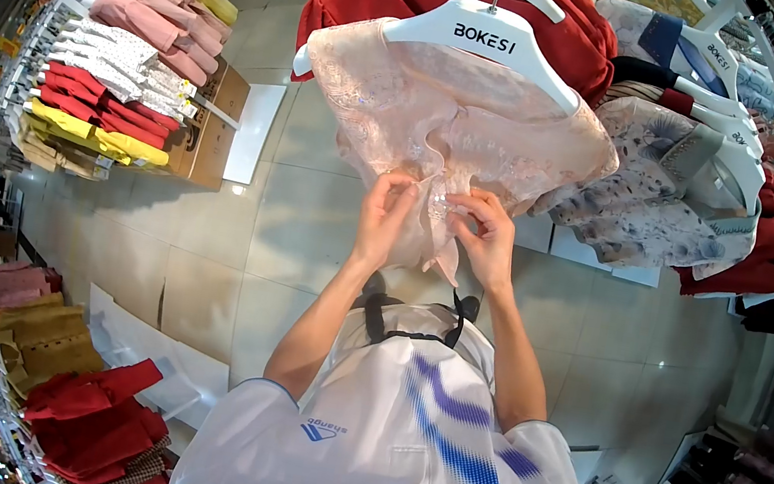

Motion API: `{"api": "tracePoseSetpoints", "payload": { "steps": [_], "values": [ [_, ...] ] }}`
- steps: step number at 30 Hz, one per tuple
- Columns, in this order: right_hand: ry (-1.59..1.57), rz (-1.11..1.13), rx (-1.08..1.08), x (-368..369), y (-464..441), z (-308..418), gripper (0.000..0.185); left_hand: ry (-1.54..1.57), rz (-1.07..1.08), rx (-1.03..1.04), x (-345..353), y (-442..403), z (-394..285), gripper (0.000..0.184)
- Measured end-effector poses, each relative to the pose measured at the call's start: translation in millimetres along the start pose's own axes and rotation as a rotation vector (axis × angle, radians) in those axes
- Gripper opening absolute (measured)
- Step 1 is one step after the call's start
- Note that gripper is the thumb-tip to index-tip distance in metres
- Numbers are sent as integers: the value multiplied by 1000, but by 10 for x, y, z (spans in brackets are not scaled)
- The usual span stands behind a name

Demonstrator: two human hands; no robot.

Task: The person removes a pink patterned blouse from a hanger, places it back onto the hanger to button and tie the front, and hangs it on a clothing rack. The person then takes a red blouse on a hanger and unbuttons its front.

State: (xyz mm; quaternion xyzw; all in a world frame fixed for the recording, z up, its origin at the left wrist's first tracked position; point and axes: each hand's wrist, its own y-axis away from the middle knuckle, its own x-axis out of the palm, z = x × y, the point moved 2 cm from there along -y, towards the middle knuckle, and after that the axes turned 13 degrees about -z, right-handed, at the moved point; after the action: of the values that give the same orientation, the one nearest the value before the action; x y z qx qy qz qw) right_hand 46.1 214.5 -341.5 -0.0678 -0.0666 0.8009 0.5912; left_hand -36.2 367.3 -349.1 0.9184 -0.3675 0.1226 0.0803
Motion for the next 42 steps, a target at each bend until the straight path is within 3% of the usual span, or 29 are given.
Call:
{"api": "tracePoseSetpoints", "payload": {
  "steps": [5,9,14,20,24,27,34,37,39,42],
  "values": [
    [166,-28,-9,26,25,160,24,-124,64,99,-14,-10,89,11],
    [110,-16,-35,39,19,151,24,-155,110,119,5,4,110,12],
    [187,-211,-322,26,-22,202,23,-168,70,162,25,-2,33,12],
    [364,-212,-502,48,-21,187,24,-169,133,218,117,24,-38,10],
    [364,-191,-404,86,16,134,23,-232,166,371,185,7,-81,11],
    [176,-204,-215,121,21,65,22,-350,155,456,193,-1,-82,12],
    [161,-154,-278,102,14,82,23,-381,176,414,168,-11,-7,13],
    [204,-106,-315,124,22,106,28,-334,208,308,137,-41,74,12],
    [206,-95,-314,139,39,160,32,-185,184,128,132,-28,95,9],
    [252,-61,-304,145,42,260,34,-150,190,135,146,-20,58,8]
  ]
}}
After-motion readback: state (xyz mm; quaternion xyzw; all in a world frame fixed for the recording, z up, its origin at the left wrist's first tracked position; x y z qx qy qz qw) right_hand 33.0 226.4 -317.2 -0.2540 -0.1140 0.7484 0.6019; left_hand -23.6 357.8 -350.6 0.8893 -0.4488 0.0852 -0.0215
